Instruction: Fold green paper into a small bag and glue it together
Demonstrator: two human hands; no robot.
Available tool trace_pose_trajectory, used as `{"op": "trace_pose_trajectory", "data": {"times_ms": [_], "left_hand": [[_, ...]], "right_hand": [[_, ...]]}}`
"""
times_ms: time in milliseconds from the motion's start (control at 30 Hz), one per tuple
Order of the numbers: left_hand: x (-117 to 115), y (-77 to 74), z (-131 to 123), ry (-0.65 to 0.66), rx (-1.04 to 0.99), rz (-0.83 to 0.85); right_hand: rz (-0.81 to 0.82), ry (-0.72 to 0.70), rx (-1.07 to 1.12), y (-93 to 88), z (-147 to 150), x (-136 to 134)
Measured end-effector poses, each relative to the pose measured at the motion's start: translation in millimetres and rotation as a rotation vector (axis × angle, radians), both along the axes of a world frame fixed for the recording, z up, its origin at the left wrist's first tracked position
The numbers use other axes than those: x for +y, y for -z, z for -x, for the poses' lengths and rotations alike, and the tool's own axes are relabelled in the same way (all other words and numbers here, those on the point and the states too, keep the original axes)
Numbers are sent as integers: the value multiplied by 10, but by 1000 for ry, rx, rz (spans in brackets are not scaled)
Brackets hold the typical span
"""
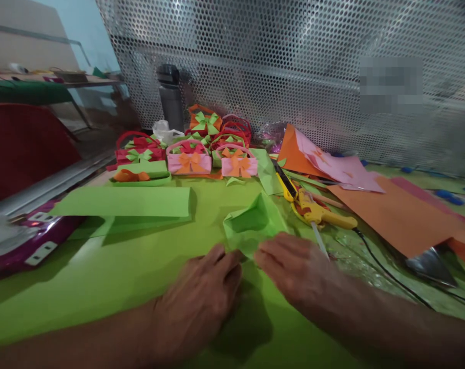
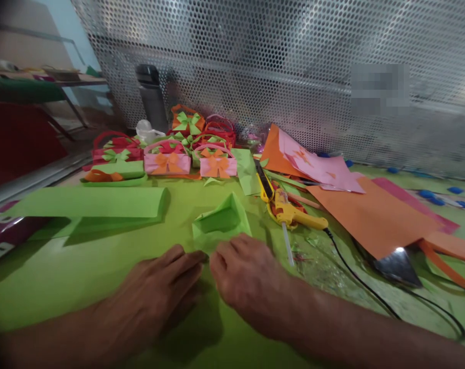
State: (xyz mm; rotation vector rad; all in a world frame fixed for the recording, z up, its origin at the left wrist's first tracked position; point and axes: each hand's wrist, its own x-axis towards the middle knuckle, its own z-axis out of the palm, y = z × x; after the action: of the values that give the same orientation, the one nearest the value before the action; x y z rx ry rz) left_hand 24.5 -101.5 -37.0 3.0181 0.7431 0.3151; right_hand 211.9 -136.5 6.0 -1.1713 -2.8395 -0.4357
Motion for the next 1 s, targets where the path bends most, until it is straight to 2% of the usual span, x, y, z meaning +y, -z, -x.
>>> {"op": "trace_pose_trajectory", "data": {"times_ms": [100, 200, 333, 467, 533, 833, 1000], "left_hand": [[5, -6, -21, 35, 55, 3], [22, -9, -16, 104, 44, 19], [55, -3, 11, 22, -146, 105], [69, -15, 25, -145, -183, 169], [74, -28, 19, -175, -169, 165], [141, -48, -118, -50, -184, 68], [141, -22, -140, -58, -188, 88]], "right_hand": [[-131, -28, -91, 141, 56, -77], [-182, -64, -221, 167, 150, -80], [-282, -87, -282, 210, 188, -2], [-260, -82, -284, 281, 144, 54], [-246, -61, -265, 286, 117, 57], [-142, -38, -114, 231, -3, 56], [-157, -24, -20, 195, -34, -51]]}}
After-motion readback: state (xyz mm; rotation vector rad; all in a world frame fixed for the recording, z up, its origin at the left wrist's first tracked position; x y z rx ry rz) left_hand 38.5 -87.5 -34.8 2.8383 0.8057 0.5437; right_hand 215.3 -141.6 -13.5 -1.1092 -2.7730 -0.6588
